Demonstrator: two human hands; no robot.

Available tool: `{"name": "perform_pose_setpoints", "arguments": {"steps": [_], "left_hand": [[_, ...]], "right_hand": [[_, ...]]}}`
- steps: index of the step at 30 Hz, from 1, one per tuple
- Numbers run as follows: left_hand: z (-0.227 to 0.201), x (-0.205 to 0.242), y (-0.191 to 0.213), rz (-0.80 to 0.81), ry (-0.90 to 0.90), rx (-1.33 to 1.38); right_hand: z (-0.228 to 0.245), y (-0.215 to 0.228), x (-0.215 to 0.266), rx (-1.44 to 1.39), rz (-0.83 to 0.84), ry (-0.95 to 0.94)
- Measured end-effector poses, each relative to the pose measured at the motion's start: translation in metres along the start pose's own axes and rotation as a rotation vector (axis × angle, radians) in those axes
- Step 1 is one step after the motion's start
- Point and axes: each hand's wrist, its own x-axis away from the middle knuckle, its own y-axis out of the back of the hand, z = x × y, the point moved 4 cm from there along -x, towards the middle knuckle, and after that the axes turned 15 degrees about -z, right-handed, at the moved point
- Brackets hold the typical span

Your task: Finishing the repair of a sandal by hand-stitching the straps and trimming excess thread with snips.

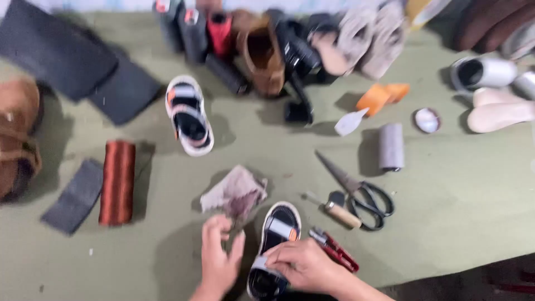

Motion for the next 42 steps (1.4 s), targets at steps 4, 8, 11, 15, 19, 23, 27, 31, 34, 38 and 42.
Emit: {"name": "perform_pose_setpoints", "arguments": {"steps": [4,8,11,15,19,23,27,31,34,38,42], "left_hand": [[0.040,0.056,-0.025,-0.014,-0.161,0.069],[0.117,0.076,-0.065,0.281,0.305,-0.123],[0.211,0.106,-0.094,0.255,0.198,-0.398],[0.025,0.058,-0.062,-0.295,-0.404,-0.108],[0.115,0.104,-0.072,-0.435,-0.390,-0.259],[0.028,0.070,-0.052,-0.166,-0.311,-0.056],[0.048,0.076,-0.057,-0.130,-0.270,-0.020],[0.027,0.078,-0.056,-0.219,-0.256,-0.113],[0.045,0.080,-0.070,-0.030,-0.086,-0.202],[0.043,0.075,-0.069,-0.066,-0.181,-0.195],[0.074,0.081,-0.071,0.123,-0.218,-0.085]], "right_hand": [[-0.012,0.006,-0.016,0.089,0.104,-0.005],[-0.031,-0.002,-0.027,-0.313,0.100,-0.417],[-0.047,-0.019,-0.020,-0.684,0.118,-0.645],[-0.073,-0.044,0.001,-0.604,0.128,-0.658],[-0.084,-0.049,0.002,-0.535,0.091,-0.656],[-0.090,-0.047,0.000,-0.625,-0.038,-0.684],[-0.093,-0.026,-0.019,-0.431,0.032,-0.603],[-0.072,-0.015,-0.034,-0.174,0.120,-0.460],[-0.048,-0.019,-0.042,-0.143,0.135,-0.208],[-0.041,-0.019,-0.047,-0.015,0.188,0.023],[-0.051,-0.032,-0.044,0.120,0.186,-0.010]]}}
